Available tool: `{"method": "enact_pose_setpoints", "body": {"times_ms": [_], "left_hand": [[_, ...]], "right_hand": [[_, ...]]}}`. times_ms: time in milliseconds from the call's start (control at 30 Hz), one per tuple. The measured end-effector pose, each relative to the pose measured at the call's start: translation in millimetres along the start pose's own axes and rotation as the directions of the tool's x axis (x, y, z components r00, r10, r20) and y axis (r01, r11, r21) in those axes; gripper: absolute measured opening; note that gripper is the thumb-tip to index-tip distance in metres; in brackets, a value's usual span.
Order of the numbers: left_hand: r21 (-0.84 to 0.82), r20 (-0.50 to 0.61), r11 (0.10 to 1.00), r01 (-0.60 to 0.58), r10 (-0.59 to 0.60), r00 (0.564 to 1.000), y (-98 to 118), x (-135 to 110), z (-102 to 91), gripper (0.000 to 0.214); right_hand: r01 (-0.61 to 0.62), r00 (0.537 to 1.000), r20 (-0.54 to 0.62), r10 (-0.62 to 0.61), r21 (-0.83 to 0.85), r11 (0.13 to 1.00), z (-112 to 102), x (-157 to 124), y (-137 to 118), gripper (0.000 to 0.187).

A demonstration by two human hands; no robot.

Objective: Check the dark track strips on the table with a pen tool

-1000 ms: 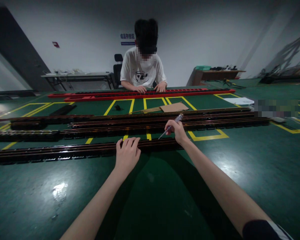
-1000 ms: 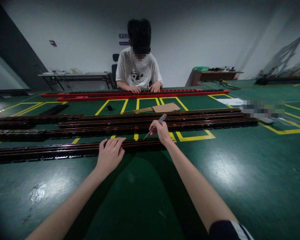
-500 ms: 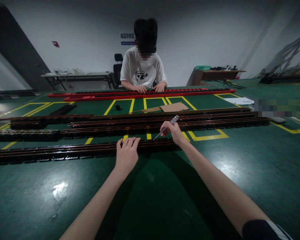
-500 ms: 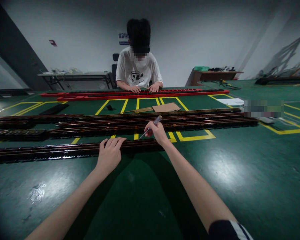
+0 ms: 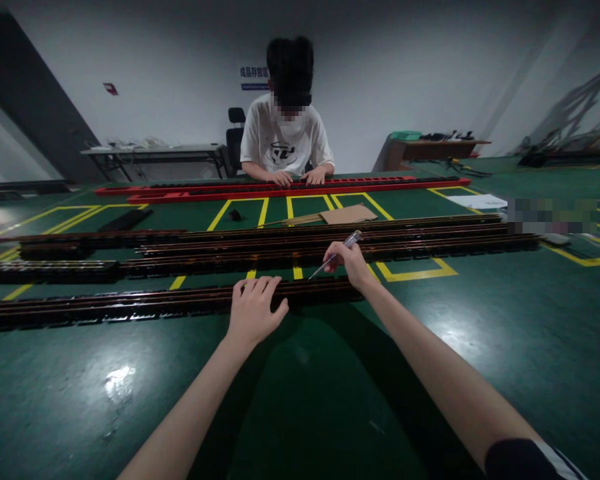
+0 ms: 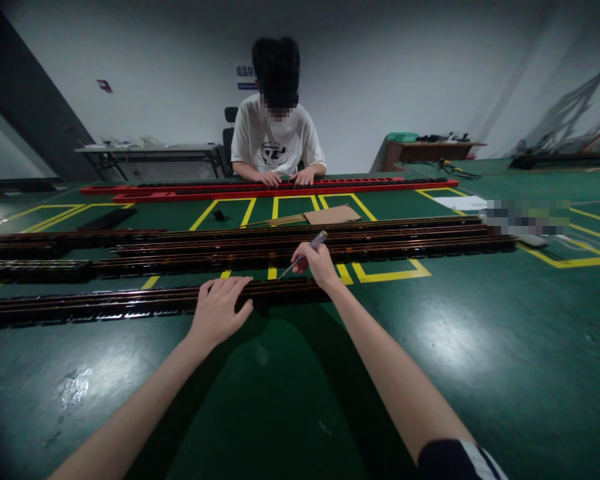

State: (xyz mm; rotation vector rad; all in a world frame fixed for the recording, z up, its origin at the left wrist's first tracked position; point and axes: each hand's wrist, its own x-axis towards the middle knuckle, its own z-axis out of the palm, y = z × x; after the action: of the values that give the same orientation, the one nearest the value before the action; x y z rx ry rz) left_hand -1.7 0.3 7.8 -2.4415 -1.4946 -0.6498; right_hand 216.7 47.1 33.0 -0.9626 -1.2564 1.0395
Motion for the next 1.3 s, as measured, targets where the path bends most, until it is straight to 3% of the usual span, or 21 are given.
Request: {"method": "enact_pose_setpoints", "body": {"times_ms": [767, 1300], "left_hand": [[0.054, -0.101, 0.999, 0.000, 0.005, 0.995, 4.0, -2.1, 5.6, 0.032], [0.043, -0.078, 0.999, -0.008, 0.012, 0.997, 2.7, -2.4, 5.0, 0.034]], "right_hand": [[0.017, 0.997, -0.073, -0.018, -0.015, 1.000, -6.5, 0.8, -3.1, 0.023], [0.017, 0.993, -0.116, -0.018, -0.007, 1.000, -10.4, 1.9, -0.4, 0.023]]}}
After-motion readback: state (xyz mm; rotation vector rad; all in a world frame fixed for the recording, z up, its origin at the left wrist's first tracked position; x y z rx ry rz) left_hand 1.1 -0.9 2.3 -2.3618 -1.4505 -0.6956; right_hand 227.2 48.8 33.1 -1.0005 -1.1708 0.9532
